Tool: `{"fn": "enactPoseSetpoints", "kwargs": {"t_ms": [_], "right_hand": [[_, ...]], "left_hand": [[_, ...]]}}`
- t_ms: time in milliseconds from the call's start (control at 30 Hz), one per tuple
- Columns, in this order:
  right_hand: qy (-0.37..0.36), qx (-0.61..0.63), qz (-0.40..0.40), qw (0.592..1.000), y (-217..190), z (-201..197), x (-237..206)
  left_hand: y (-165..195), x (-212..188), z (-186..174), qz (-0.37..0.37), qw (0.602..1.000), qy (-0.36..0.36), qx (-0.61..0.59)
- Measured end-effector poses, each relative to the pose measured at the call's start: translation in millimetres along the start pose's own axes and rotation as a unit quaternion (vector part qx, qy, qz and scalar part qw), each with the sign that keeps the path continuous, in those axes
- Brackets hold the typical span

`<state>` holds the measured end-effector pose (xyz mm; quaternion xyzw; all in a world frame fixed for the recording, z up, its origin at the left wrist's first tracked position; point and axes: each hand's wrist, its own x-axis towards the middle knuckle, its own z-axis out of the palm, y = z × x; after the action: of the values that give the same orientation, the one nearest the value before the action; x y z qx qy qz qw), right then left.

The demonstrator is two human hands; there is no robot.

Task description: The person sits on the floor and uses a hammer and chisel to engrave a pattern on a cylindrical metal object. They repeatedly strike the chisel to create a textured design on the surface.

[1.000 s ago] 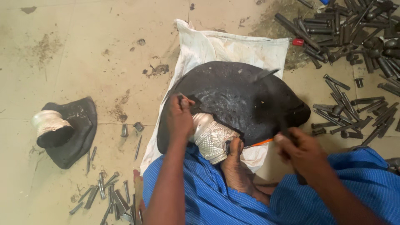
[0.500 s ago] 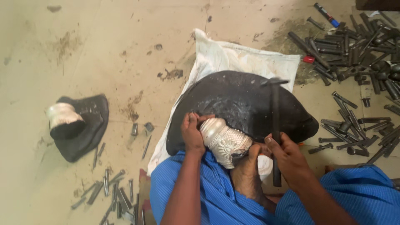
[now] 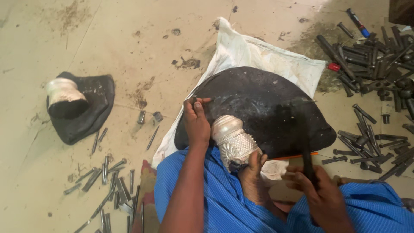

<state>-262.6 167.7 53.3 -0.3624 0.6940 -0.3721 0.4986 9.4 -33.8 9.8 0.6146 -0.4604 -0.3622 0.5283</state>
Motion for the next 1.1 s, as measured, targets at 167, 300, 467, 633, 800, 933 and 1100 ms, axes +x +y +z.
{"fn": "enactPoseSetpoints", "kwargs": {"t_ms": [167, 300, 467, 633, 800, 933, 1100], "right_hand": [[0.017, -0.158, 0.145, 0.977, -9.3, -32.3, -16.8], [0.02, -0.239, 0.107, 0.965, -28.6, -41.9, -28.9], [0.071, -0.41, 0.066, 0.907, -70.4, -40.0, -40.3], [0.04, -0.476, 0.106, 0.872, -109.5, -22.4, -45.8], [0.023, -0.504, 0.076, 0.86, -123.5, -7.4, -48.7], [0.0, -0.563, 0.013, 0.826, -114.1, -12.5, -50.1], [0.012, -0.555, -0.098, 0.826, -107.4, -11.2, -45.7]], "left_hand": [[21.8, -23.9, -30.6, -0.13, 0.976, -0.064, -0.163], [28.5, -44.5, -31.4, 0.039, 0.987, -0.095, -0.124], [32.3, -50.1, -14.6, 0.086, 0.983, -0.148, -0.072], [32.8, -46.5, -9.2, 0.123, 0.978, -0.168, -0.006], [28.5, -49.7, -8.4, 0.187, 0.968, -0.16, 0.046], [23.2, -51.1, -8.0, 0.194, 0.969, -0.156, 0.008], [20.6, -52.7, -9.8, 0.202, 0.968, -0.151, -0.006]]}}
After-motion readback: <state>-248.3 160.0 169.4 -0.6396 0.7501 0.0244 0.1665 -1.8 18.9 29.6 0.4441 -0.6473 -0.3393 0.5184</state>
